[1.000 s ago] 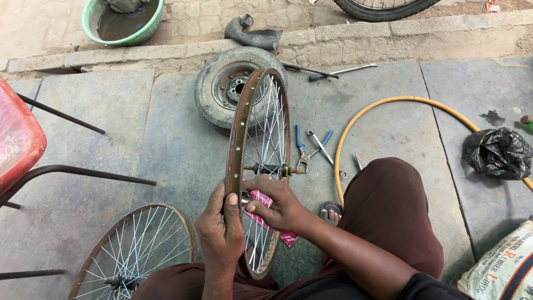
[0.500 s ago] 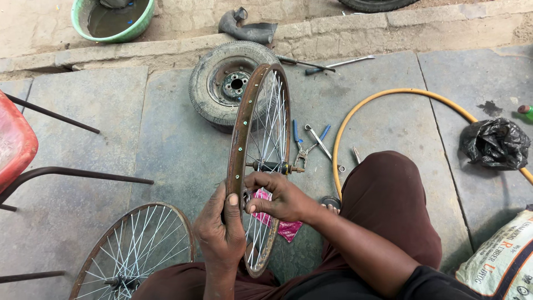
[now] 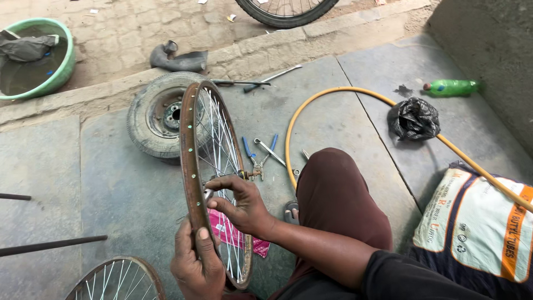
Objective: The person is adjusting the spokes on a bicycle wheel rim by hand while sitting on the ground.
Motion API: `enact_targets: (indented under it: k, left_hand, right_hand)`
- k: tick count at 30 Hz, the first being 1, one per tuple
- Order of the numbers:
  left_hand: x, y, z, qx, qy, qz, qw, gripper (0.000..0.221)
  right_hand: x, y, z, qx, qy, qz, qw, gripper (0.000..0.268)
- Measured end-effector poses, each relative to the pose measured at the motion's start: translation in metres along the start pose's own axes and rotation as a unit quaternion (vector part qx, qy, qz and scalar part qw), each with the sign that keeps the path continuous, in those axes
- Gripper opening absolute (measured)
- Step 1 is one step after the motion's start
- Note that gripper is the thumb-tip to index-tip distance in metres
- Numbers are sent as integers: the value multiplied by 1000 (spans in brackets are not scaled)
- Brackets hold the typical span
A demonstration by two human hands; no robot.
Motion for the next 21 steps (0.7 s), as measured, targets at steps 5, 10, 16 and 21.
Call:
enact_targets:
  k: [5, 10, 16, 21]
  left_hand:
    - [4, -8, -7, 19, -52, 5, 998, 33]
    - [13, -30, -17, 14, -55, -78, 995, 30]
    - [14, -35, -32, 11, -8, 33, 999, 35]
    - [14, -33, -35, 1, 11, 37, 999, 36]
  right_hand:
    - [3, 3, -1, -11, 70, -28, 997, 27]
    - [-15, -2, 5, 34, 234, -100, 966, 29]
    - [-21, 24, -3, 98, 212, -95, 968, 25]
    - [-37, 36, -9, 46, 181, -150, 971, 21]
Point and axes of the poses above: each hand's wrist, its own z-axis away from the middle knuckle, its own y-axis out of the palm, x = y × z, the point moved 6 cm from there along -z, towards the middle knuckle, and after that the axes turned 4 degrees about y, right-handed, at the moved point
